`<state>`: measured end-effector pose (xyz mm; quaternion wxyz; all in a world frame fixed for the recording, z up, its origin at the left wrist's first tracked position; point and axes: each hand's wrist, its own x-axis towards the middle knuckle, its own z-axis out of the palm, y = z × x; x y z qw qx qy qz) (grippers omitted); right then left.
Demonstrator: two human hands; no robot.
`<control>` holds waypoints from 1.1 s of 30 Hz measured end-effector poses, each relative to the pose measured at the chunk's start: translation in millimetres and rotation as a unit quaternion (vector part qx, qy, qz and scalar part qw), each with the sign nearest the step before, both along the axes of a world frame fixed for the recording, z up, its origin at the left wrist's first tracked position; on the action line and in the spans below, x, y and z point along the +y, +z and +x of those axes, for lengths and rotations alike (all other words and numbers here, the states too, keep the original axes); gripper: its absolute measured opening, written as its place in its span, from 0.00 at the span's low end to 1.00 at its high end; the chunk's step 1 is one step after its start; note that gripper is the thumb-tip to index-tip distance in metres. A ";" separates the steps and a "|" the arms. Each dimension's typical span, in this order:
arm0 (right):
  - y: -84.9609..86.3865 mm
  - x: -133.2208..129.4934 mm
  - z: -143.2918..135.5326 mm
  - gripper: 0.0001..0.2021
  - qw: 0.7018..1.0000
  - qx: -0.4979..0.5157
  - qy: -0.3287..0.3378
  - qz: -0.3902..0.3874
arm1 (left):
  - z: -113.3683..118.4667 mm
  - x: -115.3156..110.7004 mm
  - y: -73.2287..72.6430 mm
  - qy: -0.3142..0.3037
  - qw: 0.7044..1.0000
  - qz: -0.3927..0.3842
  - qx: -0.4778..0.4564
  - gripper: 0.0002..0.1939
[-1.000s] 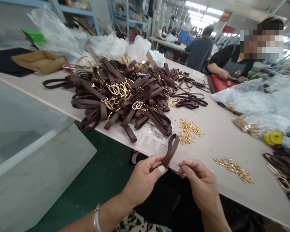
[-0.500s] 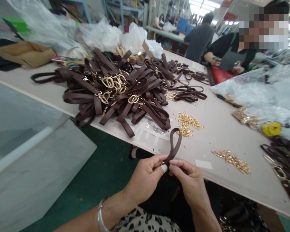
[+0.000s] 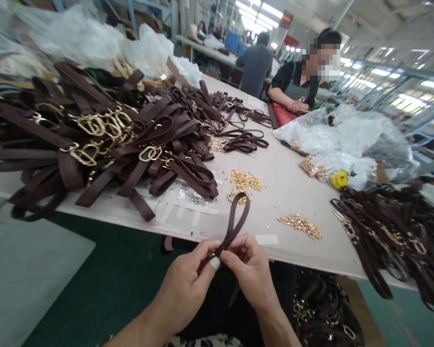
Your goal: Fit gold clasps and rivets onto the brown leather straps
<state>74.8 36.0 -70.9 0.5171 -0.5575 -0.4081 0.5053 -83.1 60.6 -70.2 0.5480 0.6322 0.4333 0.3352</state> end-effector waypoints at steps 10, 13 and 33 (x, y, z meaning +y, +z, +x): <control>-10.7 22.8 159.7 0.09 0.734 -0.666 -0.053 0.120 | 11.0 7.9 -2.2 -0.020 0.955 -0.266 -0.127 0.26; -12.4 31.4 173.9 0.10 0.704 -0.699 0.008 0.125 | 13.3 5.8 1.3 -0.022 0.949 -0.275 -0.151 0.25; -12.8 21.8 114.8 0.08 0.864 -0.477 -0.107 0.120 | 21.7 9.4 -2.4 0.090 0.962 -0.222 -0.127 0.18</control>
